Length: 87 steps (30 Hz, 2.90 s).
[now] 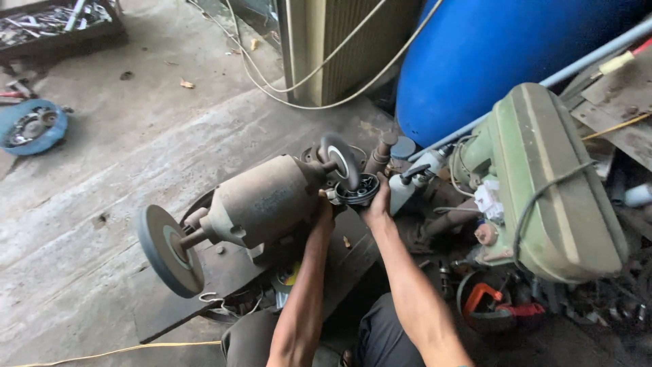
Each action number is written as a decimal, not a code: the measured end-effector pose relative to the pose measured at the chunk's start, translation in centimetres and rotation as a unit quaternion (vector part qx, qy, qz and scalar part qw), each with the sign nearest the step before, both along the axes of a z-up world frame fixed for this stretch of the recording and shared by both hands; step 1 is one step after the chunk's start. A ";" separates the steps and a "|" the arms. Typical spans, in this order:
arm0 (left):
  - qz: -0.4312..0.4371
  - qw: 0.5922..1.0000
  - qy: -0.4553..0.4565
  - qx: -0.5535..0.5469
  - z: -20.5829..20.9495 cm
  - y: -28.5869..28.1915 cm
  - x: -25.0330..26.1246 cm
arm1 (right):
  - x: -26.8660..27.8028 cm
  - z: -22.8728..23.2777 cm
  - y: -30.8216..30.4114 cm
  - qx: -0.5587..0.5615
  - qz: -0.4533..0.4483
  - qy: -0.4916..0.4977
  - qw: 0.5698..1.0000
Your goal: The person sits on the floor and uses a bench grinder to smooth the edges of small metal parts. They hold each part with both hands against the spinning wheel, rotating it to grind different sides, then set it down and pick up another part to repeat the process.
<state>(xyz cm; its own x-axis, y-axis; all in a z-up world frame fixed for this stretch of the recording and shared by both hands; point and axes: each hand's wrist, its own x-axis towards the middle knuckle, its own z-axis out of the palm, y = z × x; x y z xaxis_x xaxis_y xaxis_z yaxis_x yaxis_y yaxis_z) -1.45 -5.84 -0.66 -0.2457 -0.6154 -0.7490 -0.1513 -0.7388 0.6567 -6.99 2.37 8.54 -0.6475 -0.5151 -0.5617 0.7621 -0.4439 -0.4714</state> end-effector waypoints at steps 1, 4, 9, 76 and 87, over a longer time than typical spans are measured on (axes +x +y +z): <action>-0.004 1.000 -0.027 -0.004 -3.9 -0.7 0.5 | -0.2 -0.2 -0.3 -0.016 -0.016 -0.011 1.000; -0.004 0.998 -0.054 -0.021 -6.7 -1.6 -1.0 | -0.7 -0.2 -0.9 -0.043 -0.034 -0.033 0.998; 0.023 0.999 -0.008 -0.027 5.3 1.3 0.8 | -1.1 -0.8 -0.4 -0.066 -0.050 -0.059 0.995; 0.030 0.970 0.242 -0.014 1.9 6.3 9.6 | 5.1 -0.8 5.3 0.045 0.082 0.211 0.973; 0.050 0.968 0.246 0.001 2.0 5.6 9.8 | 3.2 -9.5 4.5 0.348 0.246 0.714 0.556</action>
<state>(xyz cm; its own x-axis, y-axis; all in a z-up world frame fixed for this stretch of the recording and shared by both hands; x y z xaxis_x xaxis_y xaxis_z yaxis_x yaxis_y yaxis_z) 8.38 -0.21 1.33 -0.5126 -0.6531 -0.5574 0.2511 -0.7348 0.6300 -3.82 6.90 -0.91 -0.5656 -0.8072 0.1689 -0.6603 0.3206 -0.6792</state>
